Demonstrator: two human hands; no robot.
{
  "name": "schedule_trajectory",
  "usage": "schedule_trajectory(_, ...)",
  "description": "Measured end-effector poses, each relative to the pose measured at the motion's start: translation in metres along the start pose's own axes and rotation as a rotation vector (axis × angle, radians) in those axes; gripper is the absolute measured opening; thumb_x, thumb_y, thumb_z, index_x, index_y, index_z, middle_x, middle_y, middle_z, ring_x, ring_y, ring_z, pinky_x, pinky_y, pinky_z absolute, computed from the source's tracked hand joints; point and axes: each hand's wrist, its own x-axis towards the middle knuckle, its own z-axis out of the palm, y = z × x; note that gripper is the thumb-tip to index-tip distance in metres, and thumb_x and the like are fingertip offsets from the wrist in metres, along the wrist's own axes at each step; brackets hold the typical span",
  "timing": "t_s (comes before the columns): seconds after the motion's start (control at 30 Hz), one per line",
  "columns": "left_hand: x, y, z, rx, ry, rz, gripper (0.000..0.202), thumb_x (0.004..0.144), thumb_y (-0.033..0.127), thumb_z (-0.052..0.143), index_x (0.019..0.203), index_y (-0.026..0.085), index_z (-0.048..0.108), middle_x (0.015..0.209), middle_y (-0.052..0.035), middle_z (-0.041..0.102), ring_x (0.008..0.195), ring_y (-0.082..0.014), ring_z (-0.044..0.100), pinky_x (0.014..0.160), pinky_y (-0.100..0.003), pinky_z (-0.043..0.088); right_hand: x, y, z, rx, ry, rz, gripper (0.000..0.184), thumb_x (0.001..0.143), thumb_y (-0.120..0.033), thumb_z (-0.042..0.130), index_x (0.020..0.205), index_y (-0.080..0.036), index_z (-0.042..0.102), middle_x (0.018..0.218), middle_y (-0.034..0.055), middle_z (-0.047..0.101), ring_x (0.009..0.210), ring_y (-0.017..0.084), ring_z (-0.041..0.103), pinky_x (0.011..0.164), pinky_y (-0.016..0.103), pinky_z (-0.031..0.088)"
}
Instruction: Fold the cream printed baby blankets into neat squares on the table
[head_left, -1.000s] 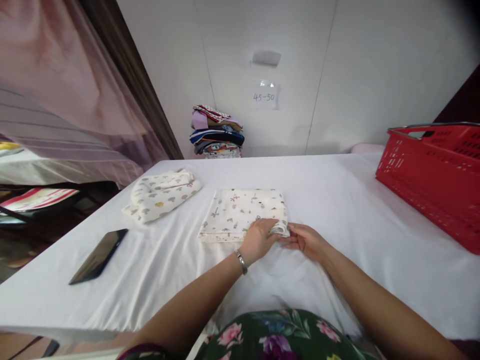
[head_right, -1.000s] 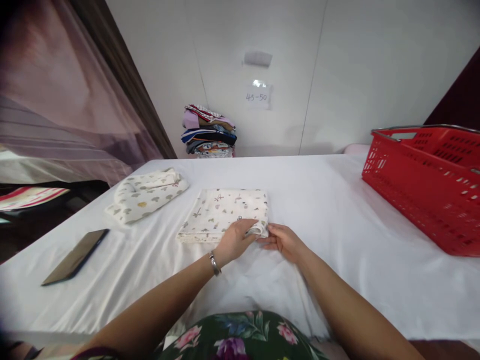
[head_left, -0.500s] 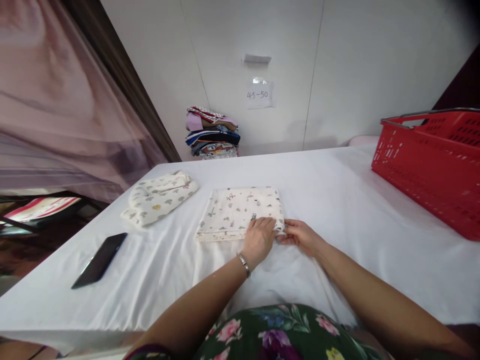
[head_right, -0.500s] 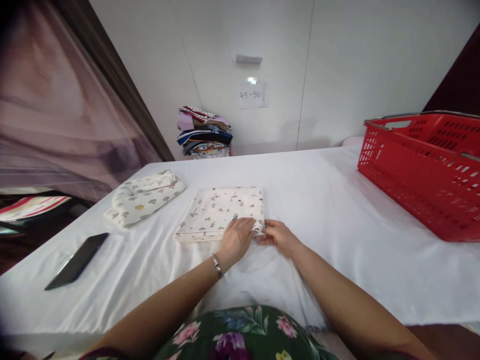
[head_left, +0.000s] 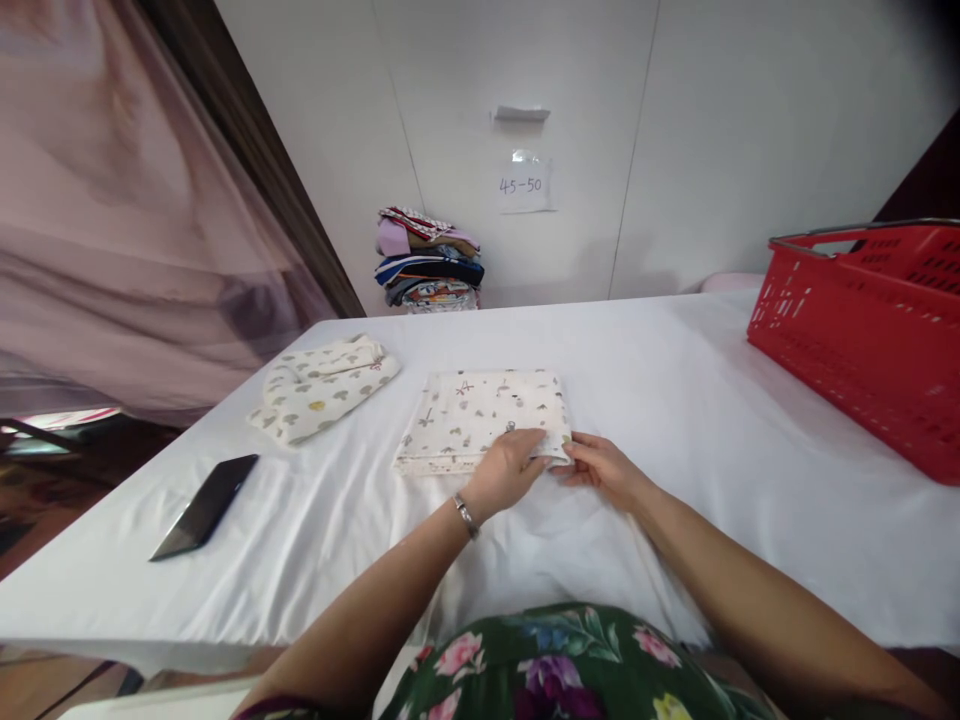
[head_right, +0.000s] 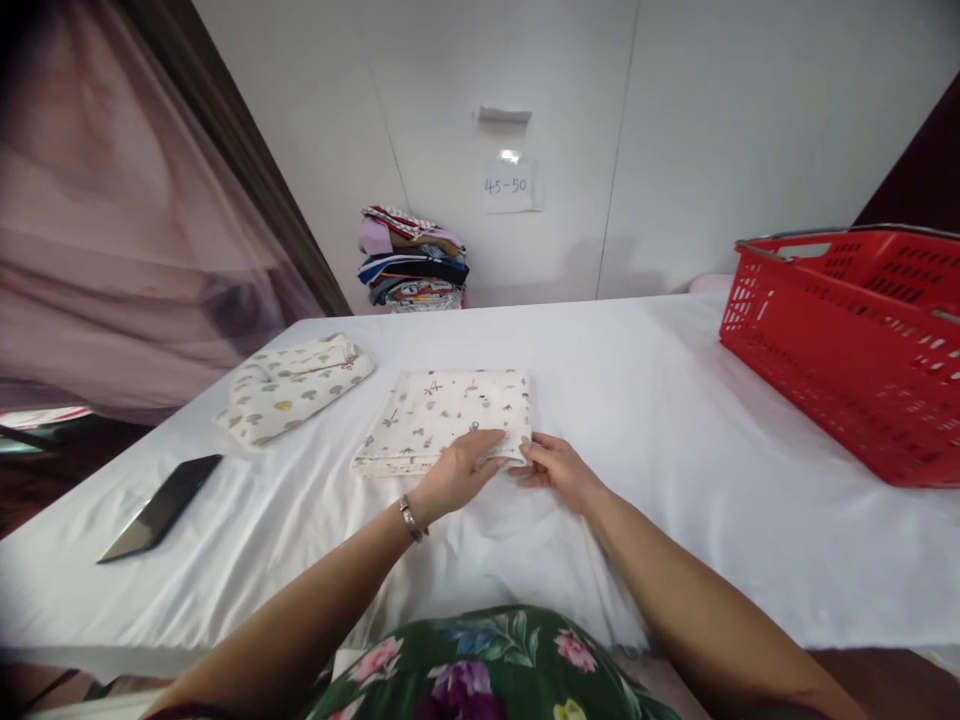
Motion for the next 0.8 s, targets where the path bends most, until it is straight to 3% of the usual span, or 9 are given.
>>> schedule_trajectory(0.2,0.009,0.001,0.000,-0.030,0.124,-0.014,0.022,0.086,0.028,0.045,0.098,0.020,0.062,0.095,-0.0040,0.063,0.090,-0.0159,0.054,0.084,-0.031,0.044,0.004,0.001,-0.004,0.068,-0.004,0.016,0.029,0.084,-0.038,0.052,0.100,-0.014,0.058,0.089,0.0086,0.065,0.076,0.019,0.066,0.057,0.026,0.056)
schedule_trajectory(0.53,0.032,0.014,0.005,0.138,-0.077,0.036,0.014,0.080,0.020,0.052,0.081,0.022,0.065,0.080,-0.0010,0.057,0.080,-0.0139,0.052,0.070,-0.026,0.042,0.002,0.001,-0.004,0.075,-0.005,0.030,0.026,0.085,-0.037,0.050,0.093,-0.014,0.058,0.082,0.0058,0.063,0.073,0.018,0.065,0.060,0.028,0.056)
schedule_trajectory(0.67,0.035,0.016,0.003,0.200,-0.066,0.110,0.021,0.084,0.018,0.045,0.073,0.019,0.062,0.075,-0.0017,0.055,0.077,-0.0132,0.050,0.068,-0.026,0.040,0.001,0.000,-0.003,0.079,0.001,0.023,0.027,0.083,-0.039,0.053,0.091,-0.014,0.059,0.078,0.0044,0.061,0.075,0.020,0.066,0.059,0.028,0.056)
schedule_trajectory(0.8,0.029,0.020,0.006,0.313,-0.013,0.277,0.018,0.085,0.017,0.043,0.074,0.016,0.057,0.080,-0.0031,0.054,0.077,-0.0141,0.046,0.070,-0.028,0.038,0.000,-0.001,-0.001,0.070,-0.014,0.016,0.028,0.084,-0.040,0.052,0.092,-0.014,0.059,0.078,0.0051,0.063,0.072,0.017,0.064,0.061,0.028,0.056)
